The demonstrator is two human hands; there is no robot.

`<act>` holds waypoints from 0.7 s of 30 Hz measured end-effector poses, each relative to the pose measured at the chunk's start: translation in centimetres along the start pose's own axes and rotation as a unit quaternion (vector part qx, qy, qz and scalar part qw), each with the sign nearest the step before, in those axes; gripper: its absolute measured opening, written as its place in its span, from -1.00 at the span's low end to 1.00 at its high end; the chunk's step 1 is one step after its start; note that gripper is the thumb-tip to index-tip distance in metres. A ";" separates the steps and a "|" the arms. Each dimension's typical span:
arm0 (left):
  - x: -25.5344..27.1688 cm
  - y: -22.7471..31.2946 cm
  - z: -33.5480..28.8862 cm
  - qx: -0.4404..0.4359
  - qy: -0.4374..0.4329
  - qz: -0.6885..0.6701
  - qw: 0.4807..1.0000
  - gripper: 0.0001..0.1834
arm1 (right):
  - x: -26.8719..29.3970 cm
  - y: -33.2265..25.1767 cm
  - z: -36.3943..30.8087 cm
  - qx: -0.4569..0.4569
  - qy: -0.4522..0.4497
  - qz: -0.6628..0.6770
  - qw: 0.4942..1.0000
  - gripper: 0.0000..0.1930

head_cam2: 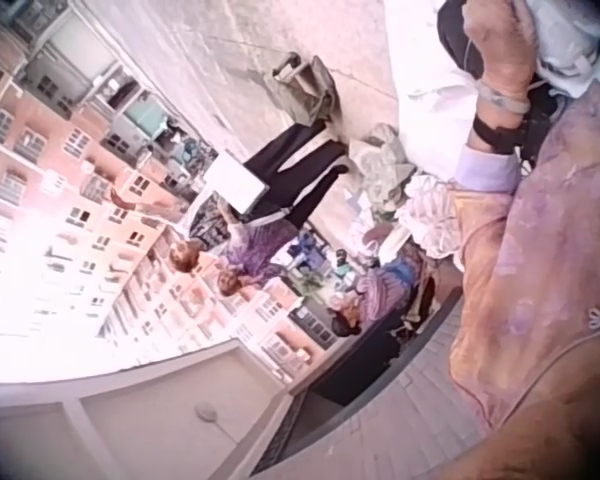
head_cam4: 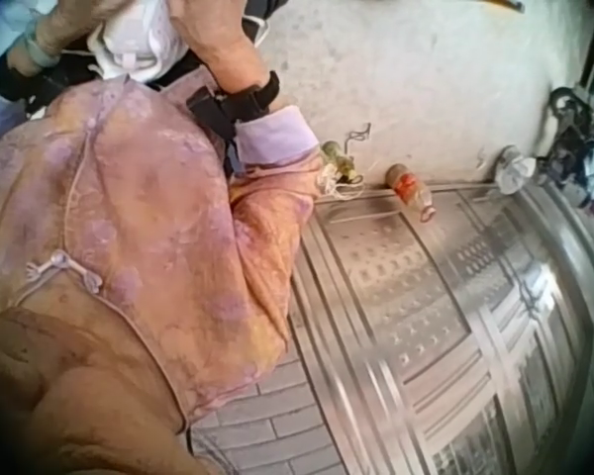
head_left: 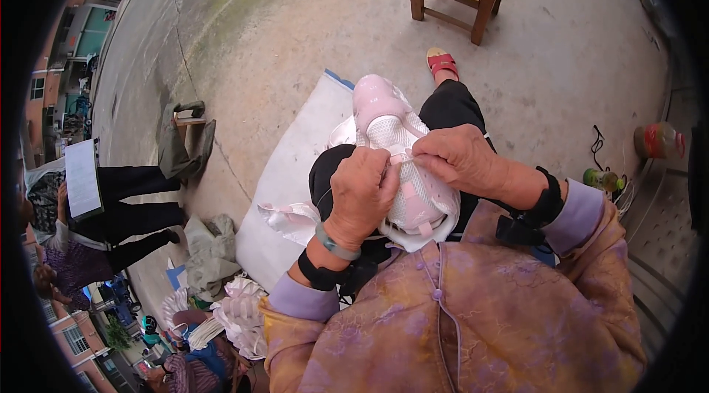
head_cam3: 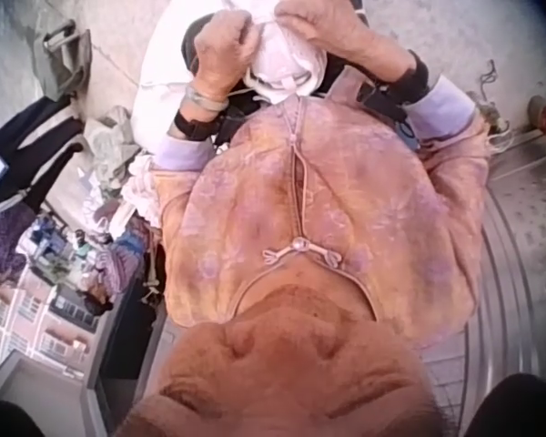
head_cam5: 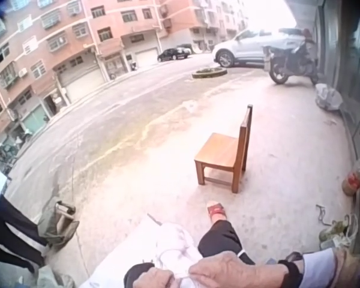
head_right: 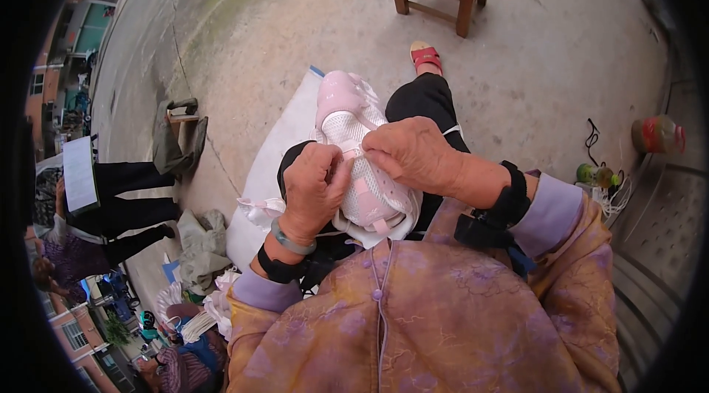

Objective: The recorder is lacing a pink and white shoe by hand while sitting outdoors.

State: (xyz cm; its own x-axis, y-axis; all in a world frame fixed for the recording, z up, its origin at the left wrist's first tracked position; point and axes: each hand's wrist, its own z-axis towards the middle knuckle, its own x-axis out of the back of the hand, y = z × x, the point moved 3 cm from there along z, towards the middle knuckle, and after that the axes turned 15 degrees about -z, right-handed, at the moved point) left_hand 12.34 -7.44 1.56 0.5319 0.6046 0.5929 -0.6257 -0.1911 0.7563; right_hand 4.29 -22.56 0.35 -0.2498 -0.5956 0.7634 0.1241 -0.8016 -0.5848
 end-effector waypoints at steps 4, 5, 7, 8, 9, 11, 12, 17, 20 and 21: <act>-0.3 -0.4 -0.2 0.003 0.021 -0.032 0.999 -0.83 | -0.3 -0.1 -0.2 -0.008 0.022 -0.006 1.000 -0.91; -0.4 -0.5 -0.2 0.005 0.025 -0.039 0.999 -0.83 | -0.3 0.0 -0.3 -0.025 0.015 -0.002 1.000 -0.91; -0.7 -0.6 -0.5 0.015 0.028 -0.045 0.998 -0.83 | -0.4 0.0 -0.5 -0.043 0.008 0.003 0.999 -0.92; -0.7 -0.6 -0.6 0.024 0.031 -0.050 0.998 -0.83 | -0.5 -0.1 -0.5 -0.039 0.022 0.000 0.999 -0.92; -0.8 -0.7 -0.7 0.024 0.031 -0.050 0.998 -0.83 | -0.7 -0.1 -0.6 -0.034 0.035 -0.003 0.999 -0.92; -0.9 -0.8 -0.9 0.031 0.038 -0.059 0.997 -0.84 | -1.0 -0.2 -0.7 -0.034 0.040 -0.007 0.999 -0.92; -0.9 -0.9 -0.9 0.031 0.039 -0.058 0.997 -0.84 | -1.0 -0.2 -0.7 -0.035 0.045 -0.012 0.998 -0.92; -1.0 -1.1 -0.5 0.042 0.047 -0.077 0.995 -0.85 | -1.2 -0.1 -0.6 -0.049 0.053 -0.010 0.997 -0.92; -1.2 -1.3 0.0 0.040 0.047 -0.080 0.995 -0.85 | -1.2 0.2 -0.1 -0.055 0.062 -0.008 0.997 -0.92; -1.0 -1.3 0.1 0.043 0.042 -0.077 0.995 -0.86 | -1.1 0.3 0.0 -0.055 0.062 -0.009 0.997 -0.93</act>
State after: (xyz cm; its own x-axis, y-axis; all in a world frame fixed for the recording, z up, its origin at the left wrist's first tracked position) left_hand 12.70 -7.92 0.00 0.5658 0.6938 0.4455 -0.4879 -0.1538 0.8592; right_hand 4.59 -22.09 -0.68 -0.3689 -0.5642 0.7386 0.0142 -0.7980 -0.6025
